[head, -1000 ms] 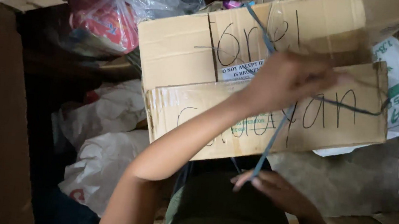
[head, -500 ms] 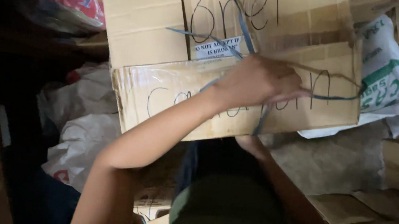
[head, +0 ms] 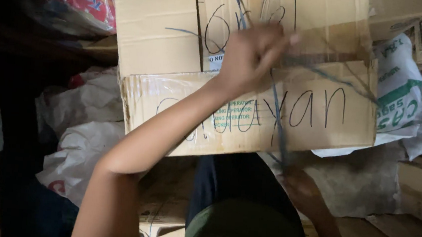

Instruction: Pack various grocery items into a cardboard box and secure it with a plastic tie.

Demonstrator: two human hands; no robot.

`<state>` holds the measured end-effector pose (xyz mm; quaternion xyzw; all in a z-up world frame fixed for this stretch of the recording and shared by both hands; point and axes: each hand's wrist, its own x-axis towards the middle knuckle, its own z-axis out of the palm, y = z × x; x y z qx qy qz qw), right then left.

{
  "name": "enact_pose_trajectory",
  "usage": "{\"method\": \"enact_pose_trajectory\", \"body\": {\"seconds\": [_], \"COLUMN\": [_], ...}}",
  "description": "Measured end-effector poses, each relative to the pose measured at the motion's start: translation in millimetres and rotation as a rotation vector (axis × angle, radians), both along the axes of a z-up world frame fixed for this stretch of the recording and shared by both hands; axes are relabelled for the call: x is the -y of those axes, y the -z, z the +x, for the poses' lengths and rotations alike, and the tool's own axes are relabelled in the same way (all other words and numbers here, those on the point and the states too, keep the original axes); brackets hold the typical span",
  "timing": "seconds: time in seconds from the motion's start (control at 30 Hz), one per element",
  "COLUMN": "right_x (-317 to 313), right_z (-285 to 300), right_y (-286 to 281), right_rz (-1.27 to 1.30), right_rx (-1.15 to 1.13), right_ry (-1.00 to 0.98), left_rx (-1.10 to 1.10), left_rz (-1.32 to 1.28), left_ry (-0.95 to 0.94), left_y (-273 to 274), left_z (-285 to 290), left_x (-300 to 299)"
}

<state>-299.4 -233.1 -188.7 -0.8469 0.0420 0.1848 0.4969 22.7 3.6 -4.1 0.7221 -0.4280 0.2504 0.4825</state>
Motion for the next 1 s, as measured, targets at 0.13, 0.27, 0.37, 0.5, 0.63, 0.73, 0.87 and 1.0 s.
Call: {"method": "enact_pose_trajectory", "body": {"seconds": [0.13, 0.27, 0.37, 0.5, 0.63, 0.73, 0.87, 1.0], "right_x": [-30.5, -82.8, -89.3, -100.3, -112.2, -123.3, -113.4, -100.1], "right_z": [22.6, 69.0, 85.6, 126.5, 192.1, 246.0, 302.2, 316.9], "right_y": [-43.0, -132.4, -143.9, -160.9, -142.1, -149.2, -153.6, -173.1], "right_rz": [-0.200, 0.032, 0.160, 0.132, 0.729, 1.020, 1.157, 1.103], "right_rx": [0.472, 0.443, 0.175, 0.423, 0.286, 0.252, 0.365, 0.626], "right_ry": [-0.351, -0.246, -0.038, -0.085, 0.159, 0.320, 0.411, 0.600], "left_rx": [-0.432, -0.733, -0.724, -0.702, -1.080, -1.074, -0.681, -0.504], "left_rz": [-0.235, -0.518, -0.555, -0.559, -0.870, -1.123, -0.840, -0.851], "left_ry": [-0.025, 0.129, 0.198, 0.279, 0.449, 0.438, -0.030, -0.051], "left_y": [-19.4, -36.3, -36.2, -38.3, -36.7, -17.8, -27.6, -54.2], "left_z": [10.6, 22.8, 41.4, 60.8, 82.9, 99.9, 97.4, 78.2], "left_x": [-2.0, -20.3, -28.4, -43.8, -72.3, -88.9, -104.2, -111.0]}}
